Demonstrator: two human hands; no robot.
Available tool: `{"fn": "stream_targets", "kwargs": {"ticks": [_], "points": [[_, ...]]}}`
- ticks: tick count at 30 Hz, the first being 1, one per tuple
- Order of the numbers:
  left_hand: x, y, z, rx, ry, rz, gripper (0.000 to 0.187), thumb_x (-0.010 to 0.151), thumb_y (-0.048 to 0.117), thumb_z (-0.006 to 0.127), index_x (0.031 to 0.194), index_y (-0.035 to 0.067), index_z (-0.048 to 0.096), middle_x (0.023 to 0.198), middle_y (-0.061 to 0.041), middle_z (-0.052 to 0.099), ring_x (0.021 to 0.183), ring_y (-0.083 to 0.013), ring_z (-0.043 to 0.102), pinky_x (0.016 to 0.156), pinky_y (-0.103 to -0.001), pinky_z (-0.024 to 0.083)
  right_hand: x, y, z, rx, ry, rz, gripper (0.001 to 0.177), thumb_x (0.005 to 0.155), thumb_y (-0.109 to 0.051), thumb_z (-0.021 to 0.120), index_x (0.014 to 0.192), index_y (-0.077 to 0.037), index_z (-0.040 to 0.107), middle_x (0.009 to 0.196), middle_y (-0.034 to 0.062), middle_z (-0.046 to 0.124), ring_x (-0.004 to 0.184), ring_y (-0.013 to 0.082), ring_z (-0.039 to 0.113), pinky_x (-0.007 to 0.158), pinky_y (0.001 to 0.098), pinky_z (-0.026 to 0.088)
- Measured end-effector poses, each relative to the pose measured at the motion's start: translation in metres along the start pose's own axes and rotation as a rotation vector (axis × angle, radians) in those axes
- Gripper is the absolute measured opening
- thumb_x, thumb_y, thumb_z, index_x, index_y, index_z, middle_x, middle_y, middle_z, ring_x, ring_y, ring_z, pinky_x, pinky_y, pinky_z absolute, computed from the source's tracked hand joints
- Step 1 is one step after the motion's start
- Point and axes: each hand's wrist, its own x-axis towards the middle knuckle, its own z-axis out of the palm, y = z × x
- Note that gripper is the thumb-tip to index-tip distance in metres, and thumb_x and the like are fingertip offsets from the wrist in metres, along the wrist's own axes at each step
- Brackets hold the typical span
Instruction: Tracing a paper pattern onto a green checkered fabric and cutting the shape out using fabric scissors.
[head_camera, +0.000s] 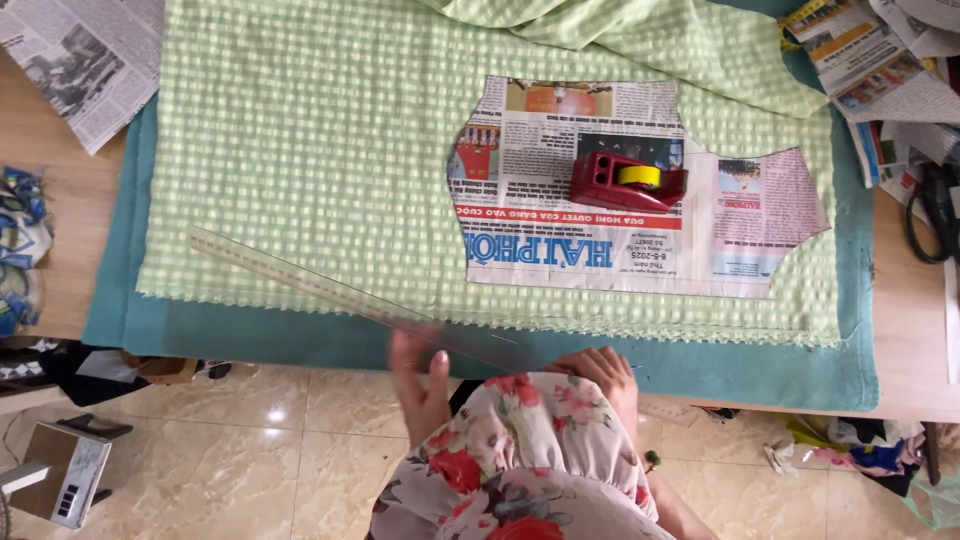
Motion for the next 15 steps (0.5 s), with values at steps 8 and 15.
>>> {"fn": "stream_targets", "kwargs": {"ticks": [8, 15], "points": [[0.045, 0.0, -0.002, -0.14, -0.107, -0.077, 0.027, 0.111, 0.017, 0.046, 0.131, 0.0, 0.05, 0.093, -0.011, 0.073, 0.08, -0.0166, 0.067, 0.079, -0.033, 0.056, 0.008, -0.048, 0.012, 0.133, -0.085, -0.05, 0.026, 0.08, -0.009, 0.078, 0.105, -0.01, 0.073, 0.099, 0.0064, 0.067, 0.091, 0.0272, 0.062, 0.079, 0.0405, 0.053], [0.141, 0.025, -0.029, 0.09, 0.033, 0.169, 0.046, 0.114, 0.017, 0.044, 0.16, 0.01, 0.043, 0.076, 0.002, 0.056, 0.066, -0.0049, 0.052, 0.059, -0.023, 0.045, 0.013, -0.022, 0.009, 0.269, -0.089, 0.186, 0.024, 0.099, -0.012, 0.056, 0.115, -0.012, 0.073, 0.123, 0.0106, 0.06, 0.096, 0.0197, 0.065, 0.071, 0.0336, 0.059]]}}
